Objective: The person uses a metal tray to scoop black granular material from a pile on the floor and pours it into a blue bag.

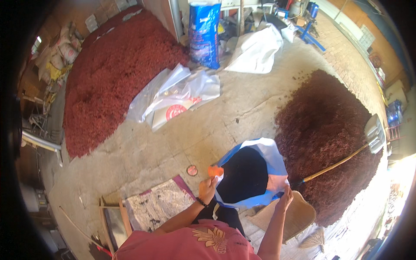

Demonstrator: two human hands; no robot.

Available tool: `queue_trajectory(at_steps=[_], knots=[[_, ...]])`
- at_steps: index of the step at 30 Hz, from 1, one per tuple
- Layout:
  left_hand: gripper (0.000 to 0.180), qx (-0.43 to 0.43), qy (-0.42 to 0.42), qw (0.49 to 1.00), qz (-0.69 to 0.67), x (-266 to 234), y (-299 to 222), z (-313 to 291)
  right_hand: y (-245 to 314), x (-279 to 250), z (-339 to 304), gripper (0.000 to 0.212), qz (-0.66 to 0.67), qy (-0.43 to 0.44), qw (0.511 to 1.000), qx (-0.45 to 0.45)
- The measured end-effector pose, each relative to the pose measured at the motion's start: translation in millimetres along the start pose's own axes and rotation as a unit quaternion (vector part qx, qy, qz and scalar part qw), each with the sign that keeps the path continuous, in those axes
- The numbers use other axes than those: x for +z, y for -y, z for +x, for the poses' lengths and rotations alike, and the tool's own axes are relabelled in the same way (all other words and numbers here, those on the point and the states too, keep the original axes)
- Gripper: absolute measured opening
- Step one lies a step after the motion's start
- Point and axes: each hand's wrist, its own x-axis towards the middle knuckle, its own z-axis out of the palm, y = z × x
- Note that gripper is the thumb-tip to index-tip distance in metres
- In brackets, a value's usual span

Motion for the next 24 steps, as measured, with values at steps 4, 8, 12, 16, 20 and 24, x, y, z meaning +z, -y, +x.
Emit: queue_trajectory(at_steps=[4, 8, 12, 16, 20, 24], knots=[[0.025, 0.012, 0.030, 0.999, 0.000, -1.6, -9.5, 6.9, -5.4, -16.6, 4.1, 0.026, 0.003, 0.022, 0.999, -0.037], [0.022, 0.023, 0.056, 0.998, 0.036, -3.4, -16.6, 6.7, -10.9, -28.4, 10.6, 0.029, -0.007, 0.053, 0.996, -0.077], [0.025, 0.017, 0.081, 0.995, 0.051, -9.6, 1.0, 2.2, -22.7, -33.9, -1.9, 0.031, 0.017, 0.042, 0.995, -0.087], [0.026, -0.001, 0.089, 0.996, 0.030, -25.7, -6.2, -3.1, -37.8, -56.5, -24.0, 0.037, 0.069, 0.060, 0.996, -0.023], [0.028, -0.003, 0.119, 0.993, 0.017, -36.1, -10.1, -3.4, -51.1, -78.8, -48.2, 0.040, 0.056, 0.060, 0.996, 0.040], [0.028, 0.068, 0.132, 0.989, -0.002, -33.1, -9.4, 1.9, -70.7, -89.2, -75.6, 0.041, 0.061, 0.045, 0.987, 0.139]])
